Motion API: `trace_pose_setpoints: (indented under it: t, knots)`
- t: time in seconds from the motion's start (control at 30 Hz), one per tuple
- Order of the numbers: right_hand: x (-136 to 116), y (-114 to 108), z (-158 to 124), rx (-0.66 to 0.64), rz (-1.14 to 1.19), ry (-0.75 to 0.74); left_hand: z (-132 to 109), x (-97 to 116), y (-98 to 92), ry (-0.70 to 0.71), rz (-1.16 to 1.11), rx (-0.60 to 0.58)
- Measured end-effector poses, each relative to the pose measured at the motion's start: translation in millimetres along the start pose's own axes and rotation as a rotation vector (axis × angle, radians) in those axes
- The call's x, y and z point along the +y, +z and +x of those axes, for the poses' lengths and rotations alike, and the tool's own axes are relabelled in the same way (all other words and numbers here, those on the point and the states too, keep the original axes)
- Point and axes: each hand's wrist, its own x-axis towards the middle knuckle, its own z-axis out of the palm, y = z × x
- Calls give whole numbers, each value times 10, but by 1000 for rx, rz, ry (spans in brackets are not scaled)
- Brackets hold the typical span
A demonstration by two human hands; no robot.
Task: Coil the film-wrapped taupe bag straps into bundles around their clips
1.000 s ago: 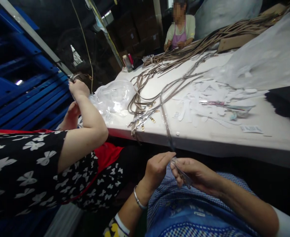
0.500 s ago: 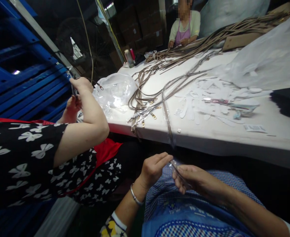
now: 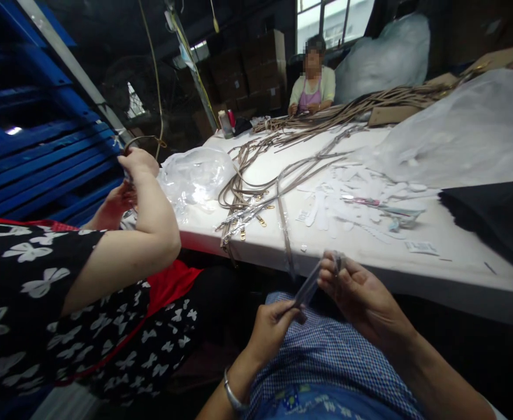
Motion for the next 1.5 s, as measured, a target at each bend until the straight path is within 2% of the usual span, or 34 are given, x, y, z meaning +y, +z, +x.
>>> trace_pose_setpoints:
  t: [0.1,0.17,0.23,0.33,0.37,0.43,0.57,0.63,0.7,0.77,0.83,0.87,0.9,0.97,1.03,1.07,1.13,1.2,1.27,1.33,1.4,1.5]
  knots:
    - [-33,-75,153,135,-235,-338,-76,72,86,-82,-117,-68]
    - [24,-212,230,196,-522,-544,-137,184,116,-127,-200,-110]
    - [122,-411,273,91,-882,-704,-194,320,106,-174,-292,-119]
    - [303,-702,257,-284,-1244,-806,-252,491,29,-223,-398,-58]
    - [362,-766,229,-368,-1290,-786,-263,527,-3,-236,-421,-32]
    - [462,-825,139,-437,-1324,-689,-272,560,-58,-265,-479,8]
    - [559,-741,-77,-547,-1387,-421,-232,495,-147,-360,-649,54]
    - [562,-666,-152,-535,-1448,-325,-177,411,-222,-414,-668,39]
    - [545,-598,-195,-446,-1482,-211,-109,306,-326,-411,-525,45]
    - [513,-546,-216,-339,-1399,-22,-60,202,-420,-290,-201,202]
    - [471,-509,-232,-263,-1158,240,-62,120,-443,-83,191,414]
    - [449,-493,-240,-243,-995,372,-87,89,-412,20,350,462]
    - [426,-475,-249,-232,-828,487,-125,64,-350,111,465,439]
    - [379,-427,-269,-217,-550,624,-215,18,-158,264,564,245]
    - [327,-356,-287,-213,-394,647,-271,-30,64,379,557,94]
    - [296,-313,-293,-213,-351,640,-270,-53,162,406,531,80]
    - [222,-216,-297,-217,-295,593,-206,-82,304,381,423,139]
    - [126,-122,-285,-204,-256,475,-95,-69,373,305,278,182]
    - [12,-51,-250,-170,-239,295,1,-7,401,248,158,146]
    - [-104,-28,-191,-115,-291,84,32,82,419,208,55,58]
    - [-193,-75,-115,-51,-474,-126,-4,173,436,154,-53,-23]
    - [-210,-288,-12,-34,-935,-366,-113,295,439,36,-227,-61]
